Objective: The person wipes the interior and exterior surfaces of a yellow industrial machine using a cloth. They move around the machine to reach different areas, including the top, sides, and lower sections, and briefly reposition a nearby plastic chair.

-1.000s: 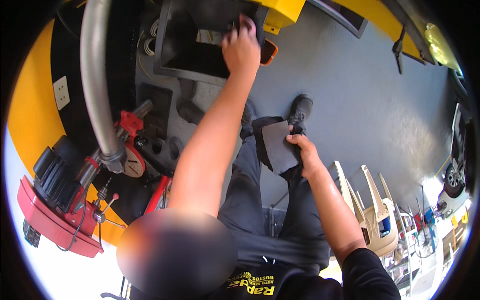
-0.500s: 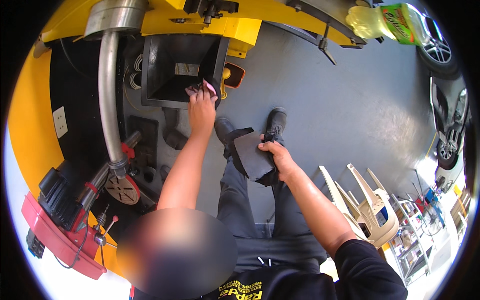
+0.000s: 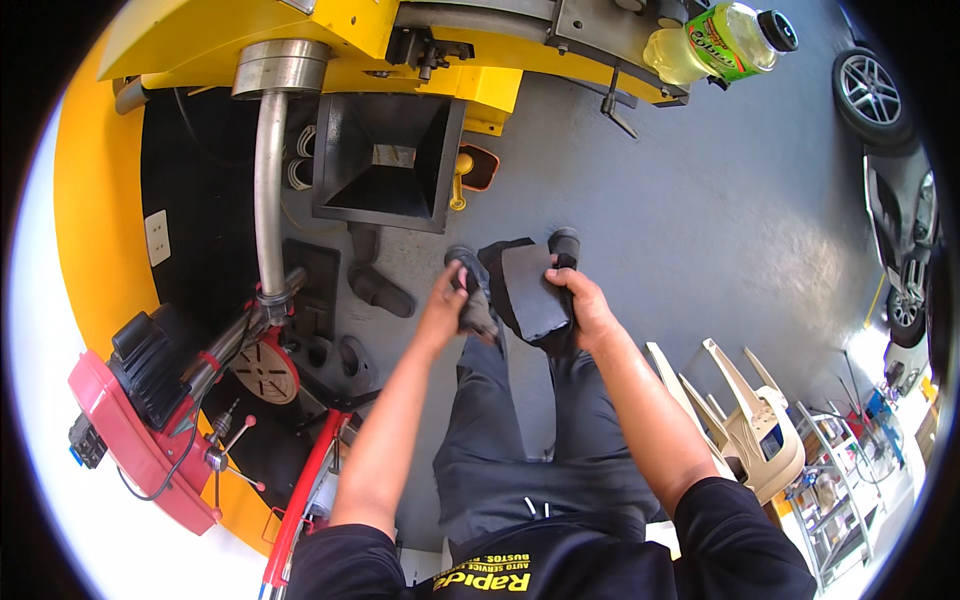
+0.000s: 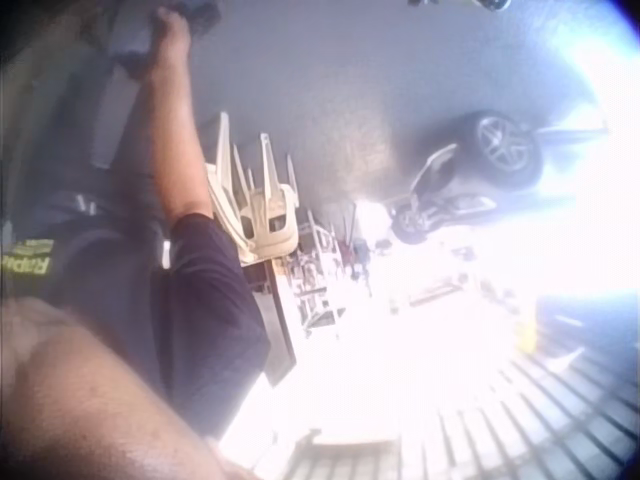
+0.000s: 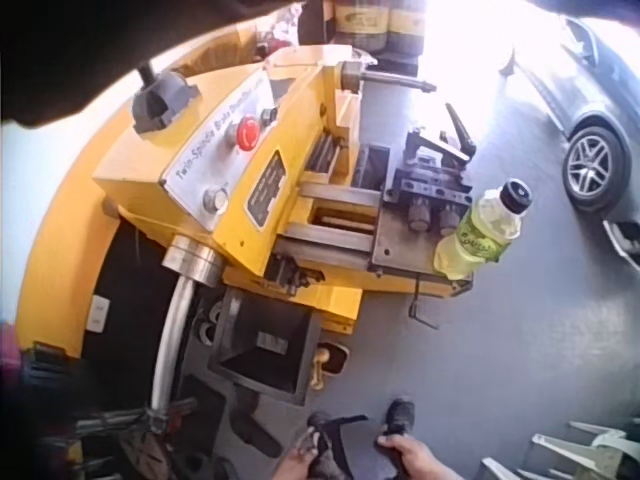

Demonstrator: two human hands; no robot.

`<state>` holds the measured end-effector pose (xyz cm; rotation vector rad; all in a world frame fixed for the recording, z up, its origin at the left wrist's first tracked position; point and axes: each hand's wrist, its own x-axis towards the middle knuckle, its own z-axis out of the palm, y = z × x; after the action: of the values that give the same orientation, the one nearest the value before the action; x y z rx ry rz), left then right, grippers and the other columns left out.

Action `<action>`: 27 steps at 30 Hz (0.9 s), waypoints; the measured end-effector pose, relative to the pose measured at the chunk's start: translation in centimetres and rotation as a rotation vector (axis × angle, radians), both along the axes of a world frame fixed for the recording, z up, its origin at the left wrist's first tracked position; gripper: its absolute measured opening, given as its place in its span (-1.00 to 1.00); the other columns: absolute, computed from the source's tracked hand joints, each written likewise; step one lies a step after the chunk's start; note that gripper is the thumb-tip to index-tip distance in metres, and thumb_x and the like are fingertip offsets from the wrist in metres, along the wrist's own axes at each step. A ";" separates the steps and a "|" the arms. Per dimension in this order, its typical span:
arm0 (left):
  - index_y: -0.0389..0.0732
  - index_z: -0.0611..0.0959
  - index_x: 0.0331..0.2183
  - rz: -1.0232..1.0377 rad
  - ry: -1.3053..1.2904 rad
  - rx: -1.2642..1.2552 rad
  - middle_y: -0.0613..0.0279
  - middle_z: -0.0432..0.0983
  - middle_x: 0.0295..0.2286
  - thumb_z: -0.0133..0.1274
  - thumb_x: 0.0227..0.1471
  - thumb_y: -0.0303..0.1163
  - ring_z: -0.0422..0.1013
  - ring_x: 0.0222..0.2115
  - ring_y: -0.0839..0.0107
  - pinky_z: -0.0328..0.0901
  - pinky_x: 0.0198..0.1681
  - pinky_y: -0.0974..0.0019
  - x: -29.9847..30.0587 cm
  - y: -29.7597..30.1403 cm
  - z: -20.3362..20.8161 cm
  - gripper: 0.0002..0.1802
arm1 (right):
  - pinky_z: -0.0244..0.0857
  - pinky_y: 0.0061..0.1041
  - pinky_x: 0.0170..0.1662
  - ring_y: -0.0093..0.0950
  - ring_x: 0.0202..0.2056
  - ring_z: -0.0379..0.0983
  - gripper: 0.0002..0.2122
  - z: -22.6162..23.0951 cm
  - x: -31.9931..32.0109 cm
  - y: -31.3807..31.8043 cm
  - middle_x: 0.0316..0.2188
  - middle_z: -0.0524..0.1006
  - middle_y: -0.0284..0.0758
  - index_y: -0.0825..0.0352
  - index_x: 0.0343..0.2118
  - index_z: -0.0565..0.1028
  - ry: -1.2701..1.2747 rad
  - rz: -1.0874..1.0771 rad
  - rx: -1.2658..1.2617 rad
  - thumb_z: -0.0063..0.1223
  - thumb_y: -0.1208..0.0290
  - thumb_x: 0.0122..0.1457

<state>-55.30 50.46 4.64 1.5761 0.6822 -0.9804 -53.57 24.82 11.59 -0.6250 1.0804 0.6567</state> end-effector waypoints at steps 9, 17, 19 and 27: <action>-0.13 0.39 0.31 0.579 0.281 -0.706 0.21 0.45 0.18 -0.11 0.40 -0.01 0.40 0.17 0.29 0.31 0.24 0.12 -2.5 -2.6 5.0 -0.39 | 0.47 -0.32 0.04 -0.38 -0.07 0.55 -0.65 4.1 2.6 2.7 -0.10 0.55 -0.26 0.30 0.05 0.45 -0.127 0.049 0.014 0.17 0.33 0.25; -0.05 0.34 0.36 0.672 0.090 -0.905 0.21 0.33 0.29 -0.11 0.11 0.57 0.27 0.29 0.22 0.24 0.29 -0.03 -2.4 -1.3 8.3 0.08 | 0.03 -0.34 0.33 -0.33 0.23 0.28 -0.75 5.6 2.5 3.4 0.19 0.41 -0.19 0.45 -0.30 0.59 -0.465 0.561 -0.215 0.24 0.30 0.20; -0.06 0.32 0.37 0.668 0.153 -0.991 0.20 0.32 0.30 -0.10 0.01 0.64 0.26 0.31 0.21 0.23 0.30 -0.03 -1.3 -0.7 10.2 0.19 | 0.09 -0.38 0.29 -0.37 0.19 0.32 -0.76 6.0 2.7 2.7 0.15 0.45 -0.22 0.43 -0.26 0.59 -0.478 0.549 -0.135 0.24 0.31 0.20; -0.25 0.44 0.27 0.503 0.190 -1.011 0.12 0.49 0.18 0.22 0.21 0.08 0.40 0.21 0.20 0.25 0.30 0.00 -1.8 2.4 10.1 -0.20 | 0.30 -0.50 0.04 -0.52 -0.08 0.42 -0.79 7.7 4.4 3.2 -0.18 0.51 -0.38 0.30 -0.07 0.50 -0.333 0.381 -0.092 0.03 0.44 0.25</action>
<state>-57.13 52.84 14.74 0.4011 0.5307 -0.8730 -49.15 28.04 19.33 -0.9966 0.6879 0.7986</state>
